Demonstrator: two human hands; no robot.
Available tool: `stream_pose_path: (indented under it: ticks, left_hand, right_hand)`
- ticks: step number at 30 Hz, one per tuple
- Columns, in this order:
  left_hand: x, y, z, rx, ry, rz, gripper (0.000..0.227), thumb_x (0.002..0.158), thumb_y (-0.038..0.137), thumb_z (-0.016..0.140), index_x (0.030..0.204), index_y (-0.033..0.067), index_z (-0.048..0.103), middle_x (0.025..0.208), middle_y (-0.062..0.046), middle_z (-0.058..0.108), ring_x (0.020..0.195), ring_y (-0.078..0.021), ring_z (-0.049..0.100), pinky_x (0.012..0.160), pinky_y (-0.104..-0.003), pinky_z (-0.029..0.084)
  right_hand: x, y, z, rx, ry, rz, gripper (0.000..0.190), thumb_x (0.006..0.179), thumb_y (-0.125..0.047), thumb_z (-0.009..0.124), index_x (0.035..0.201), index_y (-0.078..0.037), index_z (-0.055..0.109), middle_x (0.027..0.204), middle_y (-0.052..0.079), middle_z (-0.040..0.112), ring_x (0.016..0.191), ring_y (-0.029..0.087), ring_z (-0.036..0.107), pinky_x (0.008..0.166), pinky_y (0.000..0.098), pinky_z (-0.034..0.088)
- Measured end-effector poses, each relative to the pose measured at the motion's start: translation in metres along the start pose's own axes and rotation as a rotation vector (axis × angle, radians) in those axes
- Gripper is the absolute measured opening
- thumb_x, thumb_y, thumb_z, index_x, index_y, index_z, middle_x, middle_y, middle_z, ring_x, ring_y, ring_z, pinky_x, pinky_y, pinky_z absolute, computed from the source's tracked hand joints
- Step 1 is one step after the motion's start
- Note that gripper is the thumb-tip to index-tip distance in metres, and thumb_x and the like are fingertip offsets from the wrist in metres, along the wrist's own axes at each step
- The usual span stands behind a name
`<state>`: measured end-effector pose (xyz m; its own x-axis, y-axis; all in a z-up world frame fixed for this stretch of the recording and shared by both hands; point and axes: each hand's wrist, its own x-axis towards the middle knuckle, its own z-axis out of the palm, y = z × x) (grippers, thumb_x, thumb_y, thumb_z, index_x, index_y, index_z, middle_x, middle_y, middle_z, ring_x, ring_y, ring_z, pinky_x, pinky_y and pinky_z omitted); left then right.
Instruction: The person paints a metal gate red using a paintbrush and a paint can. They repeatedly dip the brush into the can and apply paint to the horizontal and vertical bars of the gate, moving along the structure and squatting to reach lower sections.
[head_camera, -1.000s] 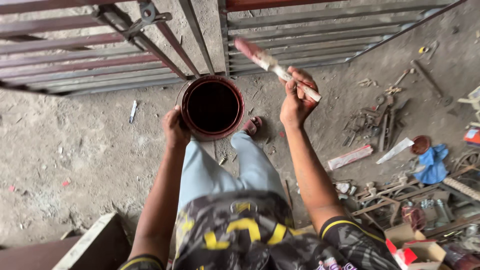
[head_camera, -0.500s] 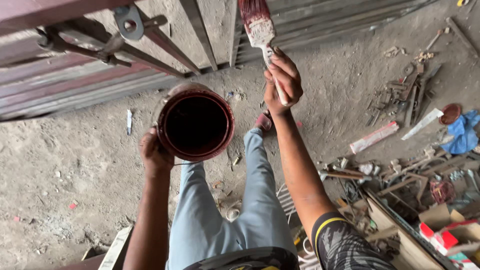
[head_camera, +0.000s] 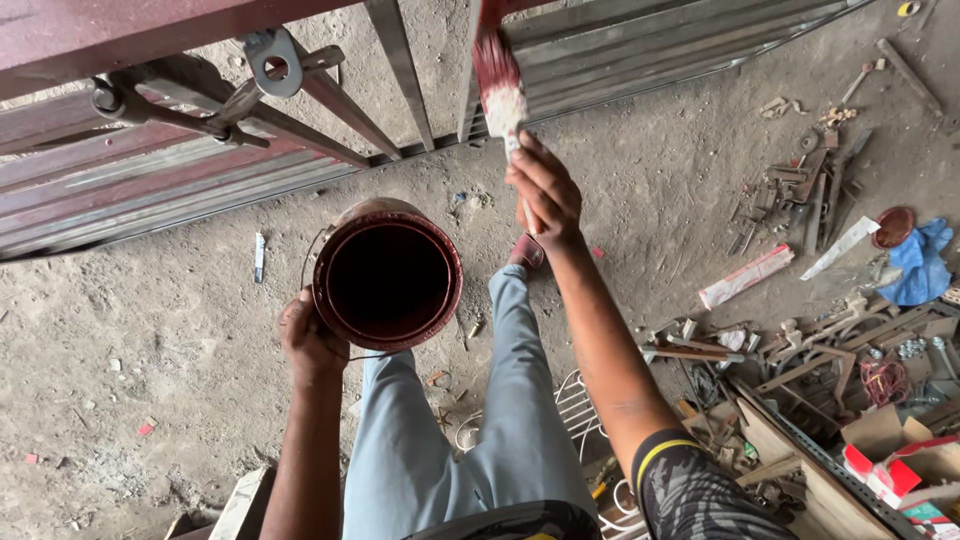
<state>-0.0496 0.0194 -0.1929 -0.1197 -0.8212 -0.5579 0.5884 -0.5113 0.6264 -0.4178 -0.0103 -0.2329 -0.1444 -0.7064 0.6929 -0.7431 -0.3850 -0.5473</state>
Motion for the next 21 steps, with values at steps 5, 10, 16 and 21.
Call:
stream_pose_path:
  ticks: [5,10,16,21]
  left_hand:
    - [0.001,-0.003,-0.004,0.03,0.058,-0.025,0.034,0.105,0.015,0.058,0.071,0.0129,0.057,0.06,0.0,0.053,0.044,-0.0065,0.047,0.036,-0.023,0.039]
    - [0.0,-0.01,-0.005,0.013,0.063,-0.006,0.035,0.105,0.014,0.058,0.07,0.0135,0.055,0.059,0.002,0.05,0.044,-0.0066,0.045,0.036,-0.023,0.038]
    - [-0.006,-0.013,-0.008,0.011,0.081,-0.018,0.033,0.104,0.015,0.059,0.071,0.0128,0.052,0.059,0.003,0.049,0.045,-0.0063,0.046,0.038,-0.022,0.039]
    - [-0.008,-0.008,-0.009,-0.035,0.1,-0.048,0.032,0.105,0.015,0.057,0.074,0.0121,0.052,0.062,0.004,0.047,0.047,-0.0061,0.045,0.04,-0.021,0.037]
  right_hand:
    - [0.004,0.001,-0.026,0.025,-0.034,-0.152,0.016,0.098,-0.003,0.069,0.114,-0.002,0.065,0.127,0.011,0.065,0.13,0.034,0.06,0.11,0.0433,0.06]
    - [0.019,0.021,-0.022,-0.046,-0.08,-0.252,0.018,0.101,-0.002,0.072,0.117,-0.003,0.065,0.13,0.008,0.063,0.13,0.034,0.06,0.106,0.0397,0.057]
    - [-0.019,0.024,-0.021,-0.138,-0.392,-0.182,0.018,0.1,-0.01,0.069,0.117,-0.003,0.067,0.122,0.013,0.071,0.123,0.034,0.065,0.101,0.0414,0.062]
    - [-0.006,0.029,-0.049,0.032,0.049,0.141,0.012,0.102,-0.002,0.068,0.109,-0.005,0.059,0.115,0.016,0.068,0.108,0.03,0.068,0.095,0.0419,0.063]
